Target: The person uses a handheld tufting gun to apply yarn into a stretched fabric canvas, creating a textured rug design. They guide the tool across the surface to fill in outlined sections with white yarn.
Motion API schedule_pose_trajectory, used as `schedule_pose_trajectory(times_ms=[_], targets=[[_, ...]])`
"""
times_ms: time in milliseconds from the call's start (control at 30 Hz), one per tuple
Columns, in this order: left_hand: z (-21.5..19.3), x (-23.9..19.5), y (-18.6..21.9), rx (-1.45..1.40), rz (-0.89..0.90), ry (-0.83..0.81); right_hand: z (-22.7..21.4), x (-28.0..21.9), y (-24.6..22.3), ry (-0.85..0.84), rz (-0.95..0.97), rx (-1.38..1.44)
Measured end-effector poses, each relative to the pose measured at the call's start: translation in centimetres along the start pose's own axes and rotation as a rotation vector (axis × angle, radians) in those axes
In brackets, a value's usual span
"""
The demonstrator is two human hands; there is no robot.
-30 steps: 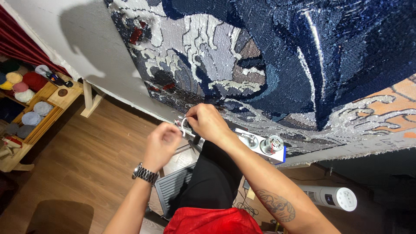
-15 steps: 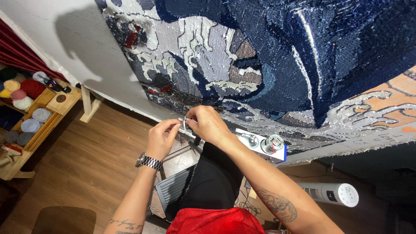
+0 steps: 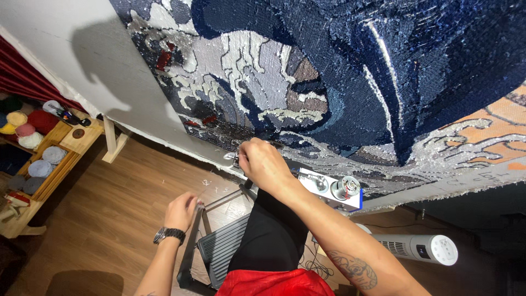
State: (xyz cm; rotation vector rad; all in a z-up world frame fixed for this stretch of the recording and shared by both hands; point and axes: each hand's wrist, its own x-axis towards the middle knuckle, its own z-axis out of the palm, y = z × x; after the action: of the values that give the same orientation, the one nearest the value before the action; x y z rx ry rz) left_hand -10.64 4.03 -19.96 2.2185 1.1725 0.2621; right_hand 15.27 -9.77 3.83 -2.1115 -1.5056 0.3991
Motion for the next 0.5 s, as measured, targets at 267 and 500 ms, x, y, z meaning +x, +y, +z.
schedule_pose_trajectory(times_ms=[267, 500], targets=[[-1.2, 0.0, -0.1, -0.29, -0.252, 0.069, -1.3, -0.9, -0.3, -0.041, 0.056, 0.051], [-13.2, 0.2, 20.0, -0.711, -0.029, -0.001, -3.6, -2.8, -1.4, 0.232, -0.039, 0.327]])
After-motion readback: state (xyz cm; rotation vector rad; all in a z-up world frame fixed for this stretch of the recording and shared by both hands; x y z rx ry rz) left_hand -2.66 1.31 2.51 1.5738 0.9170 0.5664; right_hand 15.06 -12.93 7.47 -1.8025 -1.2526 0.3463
